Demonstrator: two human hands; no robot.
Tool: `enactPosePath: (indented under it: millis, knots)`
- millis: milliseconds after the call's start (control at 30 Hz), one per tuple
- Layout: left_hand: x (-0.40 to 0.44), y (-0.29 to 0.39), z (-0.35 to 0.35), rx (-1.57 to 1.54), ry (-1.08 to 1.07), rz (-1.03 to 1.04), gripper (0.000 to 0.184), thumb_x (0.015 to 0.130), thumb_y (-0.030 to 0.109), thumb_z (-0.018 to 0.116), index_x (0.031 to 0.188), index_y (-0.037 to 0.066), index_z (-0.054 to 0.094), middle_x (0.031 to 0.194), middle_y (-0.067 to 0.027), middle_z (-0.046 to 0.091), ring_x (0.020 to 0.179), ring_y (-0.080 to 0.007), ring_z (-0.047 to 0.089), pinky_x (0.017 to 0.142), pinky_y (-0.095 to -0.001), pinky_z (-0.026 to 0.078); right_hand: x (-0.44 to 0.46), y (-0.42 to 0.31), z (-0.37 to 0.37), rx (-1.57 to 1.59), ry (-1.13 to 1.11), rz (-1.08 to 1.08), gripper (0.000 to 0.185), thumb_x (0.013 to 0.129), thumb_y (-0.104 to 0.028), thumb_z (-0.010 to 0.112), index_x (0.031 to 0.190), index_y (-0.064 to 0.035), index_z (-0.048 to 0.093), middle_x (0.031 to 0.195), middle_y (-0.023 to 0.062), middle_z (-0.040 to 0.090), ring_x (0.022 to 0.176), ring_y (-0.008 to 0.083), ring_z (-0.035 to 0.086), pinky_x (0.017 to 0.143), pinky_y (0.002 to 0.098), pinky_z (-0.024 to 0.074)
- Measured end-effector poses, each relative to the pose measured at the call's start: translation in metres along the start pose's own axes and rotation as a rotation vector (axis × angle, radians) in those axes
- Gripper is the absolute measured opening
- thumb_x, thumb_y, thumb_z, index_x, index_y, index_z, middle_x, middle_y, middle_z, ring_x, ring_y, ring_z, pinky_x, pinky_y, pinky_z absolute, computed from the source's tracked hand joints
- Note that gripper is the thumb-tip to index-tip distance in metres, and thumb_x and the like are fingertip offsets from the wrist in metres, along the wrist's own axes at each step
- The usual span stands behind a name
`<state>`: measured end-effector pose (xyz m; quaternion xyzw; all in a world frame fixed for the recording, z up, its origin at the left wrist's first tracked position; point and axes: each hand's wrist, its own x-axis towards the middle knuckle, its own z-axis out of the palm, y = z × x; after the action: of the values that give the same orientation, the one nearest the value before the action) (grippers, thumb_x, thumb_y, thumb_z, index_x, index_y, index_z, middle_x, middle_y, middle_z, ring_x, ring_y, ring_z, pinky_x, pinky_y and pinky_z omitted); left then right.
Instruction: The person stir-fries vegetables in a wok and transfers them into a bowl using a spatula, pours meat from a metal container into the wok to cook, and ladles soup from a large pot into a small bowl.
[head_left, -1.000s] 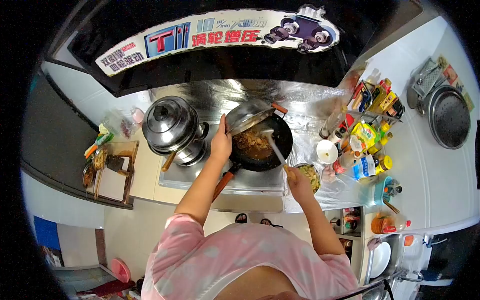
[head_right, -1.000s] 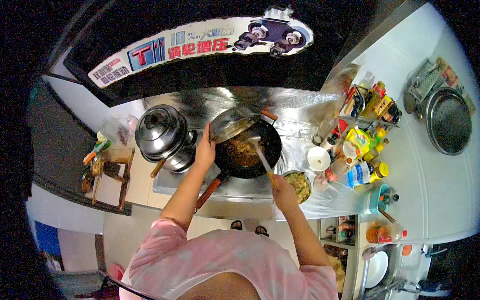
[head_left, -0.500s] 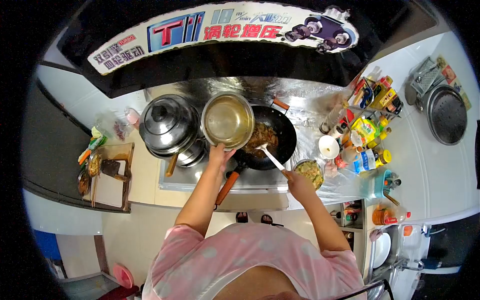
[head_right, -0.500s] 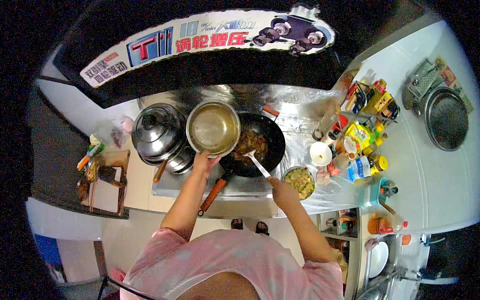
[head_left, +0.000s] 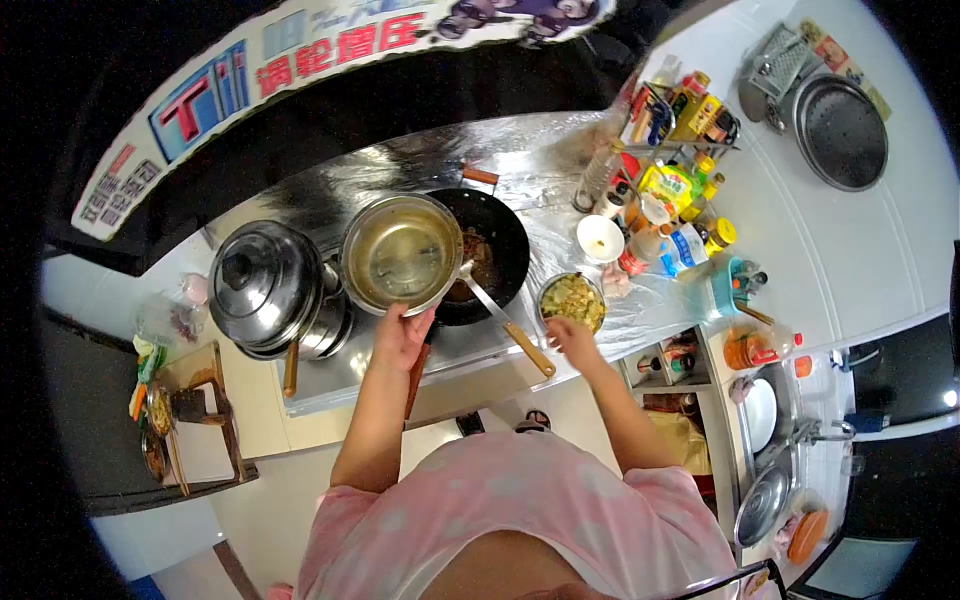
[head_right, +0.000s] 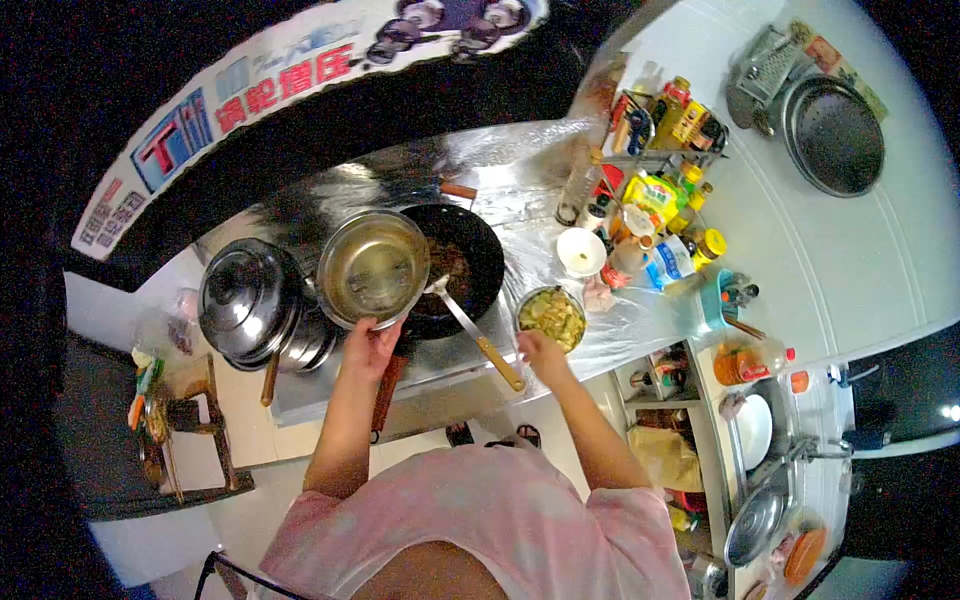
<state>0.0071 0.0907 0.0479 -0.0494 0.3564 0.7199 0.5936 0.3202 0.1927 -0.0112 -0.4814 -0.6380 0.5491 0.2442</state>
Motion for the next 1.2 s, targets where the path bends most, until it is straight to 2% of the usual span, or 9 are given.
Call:
enactPosePath:
  millis: [133, 300, 433, 600, 733, 767, 800, 1033, 1200]
  knots:
    - [-0.005, -0.01, 0.015, 0.039, -0.045, -0.018, 0.035, 0.087, 0.007, 0.042, 0.121, -0.001, 0.043, 0.114, -0.0177, 0.057, 0.102, -0.0294, 0.06, 0.083, -0.0328, 0.053, 0.021, 0.075, -0.077, 0.055, 0.342, 0.33, 0.017, 0.086, -0.02, 0.055, 0.093, -0.0044, 0.058, 0.074, 0.0066, 0.062, 0.054, 0.012, 0.058, 0.045, 0.0251, 0.0477]
    - [-0.019, -0.034, 0.059, 0.038, -0.035, -0.015, 0.038, 0.085, 0.007, 0.044, 0.12, -0.006, 0.041, 0.115, -0.022, 0.055, 0.103, -0.0321, 0.059, 0.083, -0.0342, 0.054, 0.043, 0.151, -0.11, 0.284, 0.196, 0.525, 0.026, 0.085, -0.016, 0.055, 0.107, -0.004, 0.052, 0.078, 0.0112, 0.062, 0.062, 0.0201, 0.062, 0.049, 0.0321, 0.0515]
    - [-0.018, -0.061, 0.081, 0.019, -0.04, -0.046, 0.041, 0.083, 0.006, 0.046, 0.121, -0.009, 0.039, 0.115, -0.0235, 0.054, 0.104, -0.0331, 0.058, 0.083, -0.0348, 0.055, 0.052, 0.154, -0.106, 0.349, 0.111, 0.571, 0.029, 0.084, -0.014, 0.055, 0.107, 0.0025, 0.05, 0.082, 0.0151, 0.063, 0.067, 0.0249, 0.065, 0.056, 0.0352, 0.055]
    - [-0.021, -0.103, 0.111, 0.073, -0.081, -0.028, 0.041, 0.085, 0.008, 0.045, 0.12, -0.01, 0.039, 0.116, -0.0248, 0.054, 0.104, -0.0333, 0.058, 0.083, -0.0346, 0.055, 0.062, 0.174, -0.106, 0.549, -0.073, 0.553, 0.026, 0.079, -0.008, 0.054, 0.101, 0.0072, 0.048, 0.083, 0.0194, 0.062, 0.068, 0.0284, 0.066, 0.059, 0.0372, 0.0562]
    - [-0.026, -0.132, 0.135, 0.074, -0.1, -0.048, 0.043, 0.082, 0.008, 0.051, 0.12, -0.009, 0.039, 0.116, -0.0236, 0.053, 0.104, -0.0334, 0.058, 0.083, -0.0349, 0.055, 0.065, 0.186, -0.098, 0.651, 0.084, 0.47, 0.024, 0.079, -0.006, 0.052, 0.098, 0.0071, 0.045, 0.083, 0.0228, 0.061, 0.069, 0.0317, 0.065, 0.06, 0.0373, 0.0574]
    - [-0.027, -0.139, 0.139, 0.064, -0.118, -0.055, 0.044, 0.081, 0.007, 0.054, 0.12, -0.008, 0.04, 0.116, -0.0229, 0.053, 0.104, -0.0335, 0.057, 0.083, -0.0352, 0.055, 0.065, 0.188, -0.101, 0.645, 0.102, 0.454, 0.023, 0.08, -0.007, 0.052, 0.097, 0.0068, 0.045, 0.083, 0.0222, 0.061, 0.069, 0.031, 0.065, 0.06, 0.037, 0.0573]
    - [-0.03, -0.147, 0.146, 0.065, -0.105, -0.058, 0.04, 0.086, 0.008, 0.044, 0.121, -0.01, 0.038, 0.117, -0.0251, 0.052, 0.105, -0.0333, 0.057, 0.083, -0.0343, 0.055, 0.062, 0.19, -0.104, 0.637, 0.119, 0.441, 0.022, 0.08, -0.007, 0.052, 0.096, 0.0065, 0.046, 0.083, 0.0215, 0.061, 0.068, 0.0303, 0.065, 0.059, 0.0368, 0.0572]
    - [-0.03, -0.209, 0.167, 0.115, -0.077, -0.107, 0.047, 0.08, 0.006, 0.053, 0.122, -0.008, 0.036, 0.117, -0.0235, 0.052, 0.105, -0.0325, 0.057, 0.087, -0.0342, 0.053, 0.025, 0.19, -0.173, 0.508, 0.096, 0.36, 0.022, 0.081, -0.011, 0.052, 0.096, 0.0054, 0.05, 0.085, 0.0166, 0.061, 0.066, 0.0243, 0.063, 0.061, 0.0352, 0.0566]
    - [-0.022, -0.268, 0.163, 0.137, -0.04, -0.204, 0.04, 0.085, 0.008, 0.05, 0.12, -0.006, 0.037, 0.115, -0.0209, 0.054, 0.103, -0.0299, 0.059, 0.085, -0.0339, 0.054, -0.015, 0.19, -0.23, 0.544, 0.184, 0.345, 0.024, 0.082, -0.011, 0.051, 0.1, 0.0042, 0.05, 0.087, 0.0137, 0.061, 0.071, 0.0225, 0.063, 0.066, 0.0342, 0.0557]
